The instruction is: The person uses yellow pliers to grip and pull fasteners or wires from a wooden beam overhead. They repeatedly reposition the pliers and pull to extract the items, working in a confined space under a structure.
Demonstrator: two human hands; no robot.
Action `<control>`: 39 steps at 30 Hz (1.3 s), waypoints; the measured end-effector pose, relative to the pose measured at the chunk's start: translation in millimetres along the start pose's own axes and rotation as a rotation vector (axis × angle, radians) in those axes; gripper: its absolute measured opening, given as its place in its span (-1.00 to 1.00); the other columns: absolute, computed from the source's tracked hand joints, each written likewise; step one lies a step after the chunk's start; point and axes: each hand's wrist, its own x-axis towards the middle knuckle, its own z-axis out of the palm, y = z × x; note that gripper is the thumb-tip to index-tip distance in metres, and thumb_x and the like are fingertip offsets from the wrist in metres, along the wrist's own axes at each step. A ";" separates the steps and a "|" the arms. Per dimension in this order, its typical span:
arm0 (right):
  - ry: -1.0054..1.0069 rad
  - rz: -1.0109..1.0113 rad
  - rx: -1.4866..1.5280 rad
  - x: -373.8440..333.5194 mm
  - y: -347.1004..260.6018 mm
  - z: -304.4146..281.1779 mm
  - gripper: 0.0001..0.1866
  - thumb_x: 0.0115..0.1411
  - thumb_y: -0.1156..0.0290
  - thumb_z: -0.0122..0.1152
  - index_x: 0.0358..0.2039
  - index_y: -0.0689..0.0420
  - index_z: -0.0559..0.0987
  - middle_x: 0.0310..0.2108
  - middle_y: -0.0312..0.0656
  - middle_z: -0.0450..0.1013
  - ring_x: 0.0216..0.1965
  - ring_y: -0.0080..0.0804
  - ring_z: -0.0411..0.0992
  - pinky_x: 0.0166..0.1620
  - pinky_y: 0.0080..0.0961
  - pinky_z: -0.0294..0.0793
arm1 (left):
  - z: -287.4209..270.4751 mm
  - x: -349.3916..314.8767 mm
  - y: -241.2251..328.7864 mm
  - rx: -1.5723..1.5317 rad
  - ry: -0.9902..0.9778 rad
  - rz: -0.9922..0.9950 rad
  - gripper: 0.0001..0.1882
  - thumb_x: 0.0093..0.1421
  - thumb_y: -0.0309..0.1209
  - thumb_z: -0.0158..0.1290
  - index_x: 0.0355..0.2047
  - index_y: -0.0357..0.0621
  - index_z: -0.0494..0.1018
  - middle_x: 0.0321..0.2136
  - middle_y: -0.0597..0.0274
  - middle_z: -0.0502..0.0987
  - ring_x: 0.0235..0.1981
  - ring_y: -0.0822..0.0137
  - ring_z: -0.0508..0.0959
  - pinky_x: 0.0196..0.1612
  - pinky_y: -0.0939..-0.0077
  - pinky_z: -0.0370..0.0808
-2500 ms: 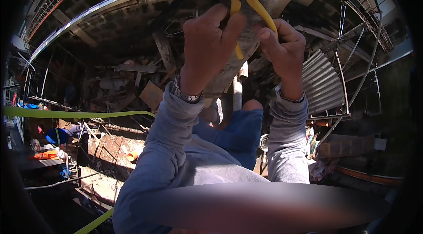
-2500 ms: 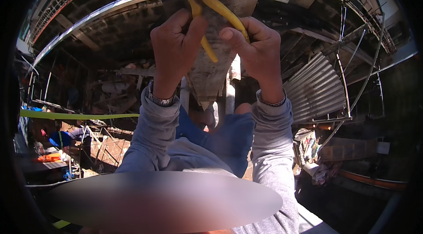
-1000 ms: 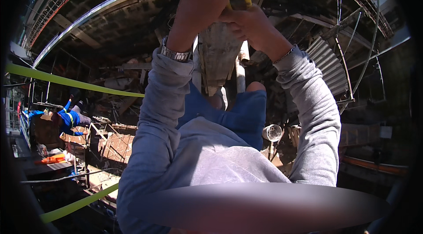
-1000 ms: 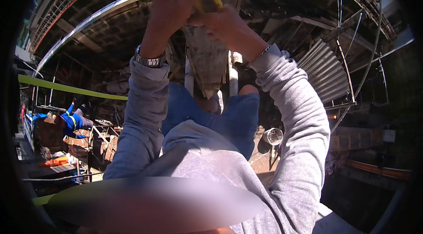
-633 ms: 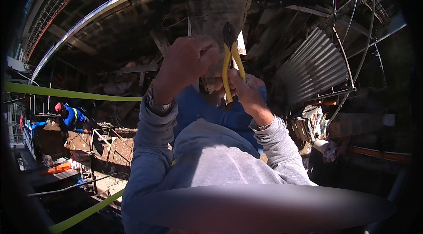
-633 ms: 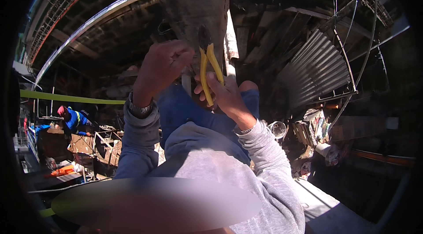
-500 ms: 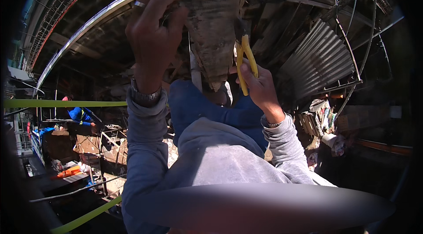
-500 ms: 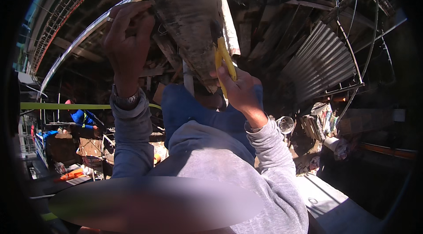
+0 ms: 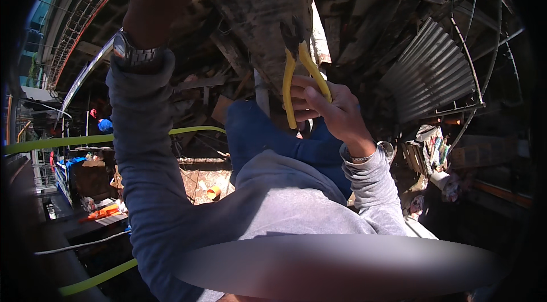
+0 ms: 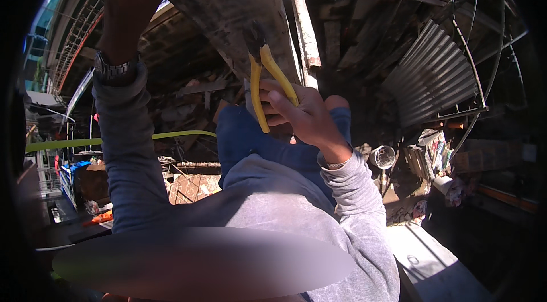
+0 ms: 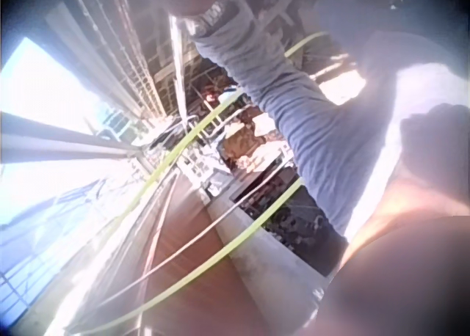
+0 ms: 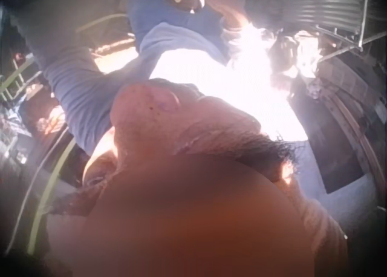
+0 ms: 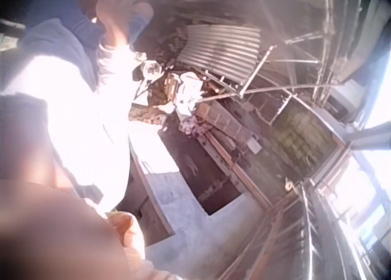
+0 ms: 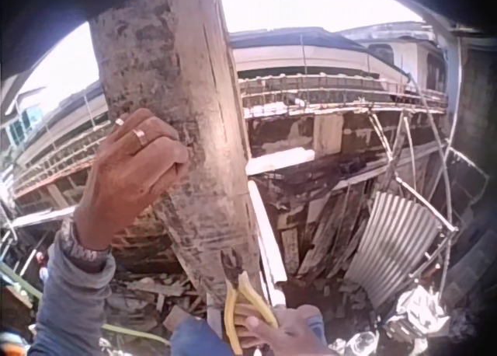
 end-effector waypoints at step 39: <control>-0.376 -0.318 0.475 161.9 -30.4 77.9 -0.45 0.47 0.16 0.07 0.24 0.37 0.35 -0.05 0.05 0.57 -0.04 -0.18 0.62 -0.29 -0.27 0.79 | -10.0 -65.0 63.5 -0.029 -0.021 -0.977 -0.78 0.22 -0.29 0.16 -0.43 -0.19 0.49 -0.51 0.11 0.48 -0.54 0.07 0.53 -0.46 0.20 0.43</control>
